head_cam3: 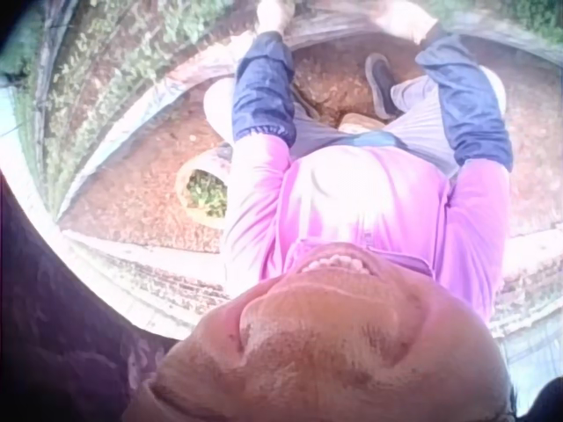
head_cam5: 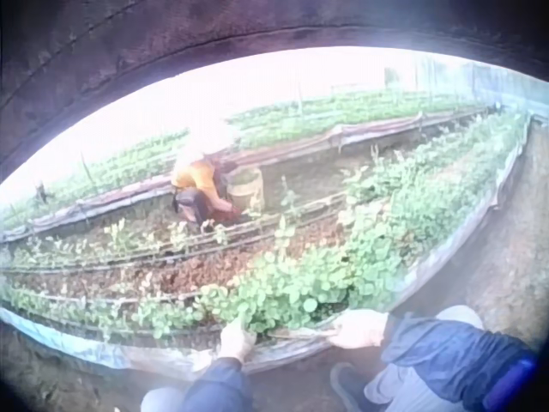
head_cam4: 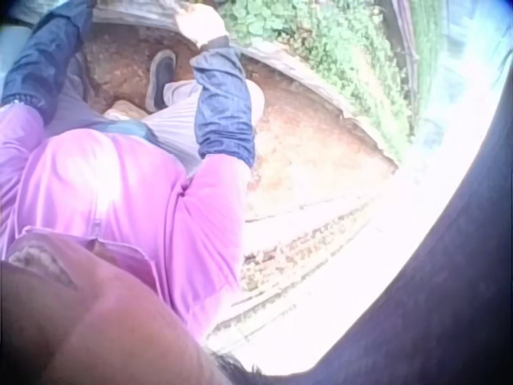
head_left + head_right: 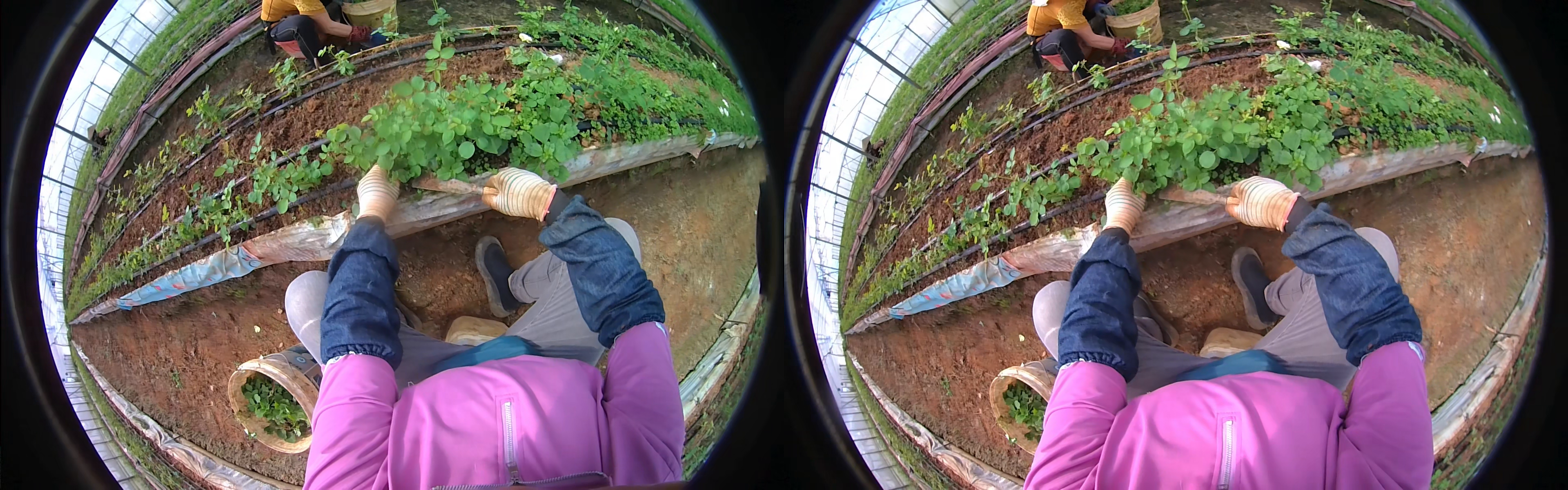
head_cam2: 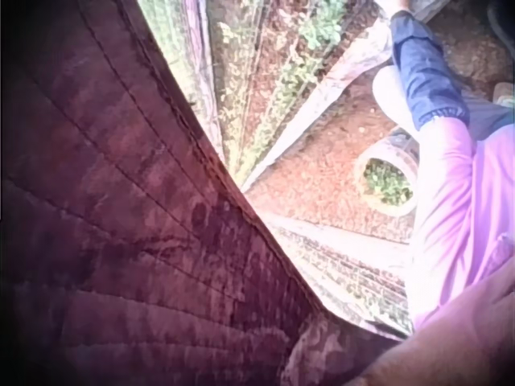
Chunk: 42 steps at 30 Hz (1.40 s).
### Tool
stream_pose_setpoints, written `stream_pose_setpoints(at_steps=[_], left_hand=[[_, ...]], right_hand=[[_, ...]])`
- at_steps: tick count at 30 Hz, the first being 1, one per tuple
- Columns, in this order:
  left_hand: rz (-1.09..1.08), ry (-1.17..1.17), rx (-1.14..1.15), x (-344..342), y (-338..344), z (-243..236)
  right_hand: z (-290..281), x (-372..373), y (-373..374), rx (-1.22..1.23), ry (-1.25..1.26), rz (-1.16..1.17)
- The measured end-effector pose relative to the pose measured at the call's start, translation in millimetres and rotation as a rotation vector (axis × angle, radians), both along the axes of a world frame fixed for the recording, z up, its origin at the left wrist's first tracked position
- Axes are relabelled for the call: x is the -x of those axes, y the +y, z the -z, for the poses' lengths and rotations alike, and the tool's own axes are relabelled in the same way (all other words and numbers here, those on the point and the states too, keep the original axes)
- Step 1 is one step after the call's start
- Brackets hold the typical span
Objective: The person kneels in a greenhouse and harvests leafy green plants by hand. They pull the plants from the soil, gather them into a bunch, and place them into a bucket positioned beside them.
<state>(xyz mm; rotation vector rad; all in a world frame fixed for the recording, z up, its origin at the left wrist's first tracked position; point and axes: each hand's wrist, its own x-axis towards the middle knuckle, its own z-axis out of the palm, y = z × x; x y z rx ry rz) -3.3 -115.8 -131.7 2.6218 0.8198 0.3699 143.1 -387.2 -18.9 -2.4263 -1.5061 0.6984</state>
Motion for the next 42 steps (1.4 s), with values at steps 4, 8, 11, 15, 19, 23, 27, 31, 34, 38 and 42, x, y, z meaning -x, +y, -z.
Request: stream_pose_setpoints(at_steps=[4, 8, 11, 15, 19, 23, 27, 31, 34, 38, 42], left_hand=[[-0.05, 0.069, 0.012, -1.6, -2.1, -4.1], [-0.024, -0.025, 0.031, 1.9, -8.5, -12.0], [-0.042, -0.029, 0.056, 3.0, -10.8, -16.2], [-0.047, -0.014, 0.014, 3.0, -17.0, -25.6], [-0.093, -0.084, 0.072, 13.6, -13.9, -10.3], [-0.069, -0.099, 0.109, 8.2, -27.9, -30.9], [-0.108, -0.124, 0.123, 9.4, -38.4, -46.8], [-0.163, -0.054, 0.122, 3.2, -46.7, -58.2], [-0.231, -0.004, 0.071, 1.7, -41.8, -40.6], [-0.239, -0.003, 0.074, -9.5, -50.9, -51.4], [-0.2, -0.057, -0.057, -14.6, -46.6, -33.9]], right_hand=[[-6.6, 2.6, 0.4, 0.013, 0.057, 0.025], [-0.6, -5.2, -1.8, -0.037, 0.056, -0.017], [-2.4, -3.8, -0.4, -0.063, 0.057, -0.013], [-7.8, -4.4, -1.5, -0.051, 0.048, -0.04], [-12.0, 3.5, 4.6, 0.003, 0.074, -0.035], [-14.3, 0.3, 0.1, -0.013, 0.072, -0.033], [-13.4, 0.6, 0.5, -0.024, 0.046, -0.082], [-17.5, -1.3, -2.8, 0.011, 0.215, -0.088], [-34.2, 5.9, -1.9, 0.038, 0.309, -0.051], [-6.1, -3.9, 3.6, -0.141, 0.061, -0.157], [2.3, 14.9, 24.9, -0.103, 0.001, -0.146]])
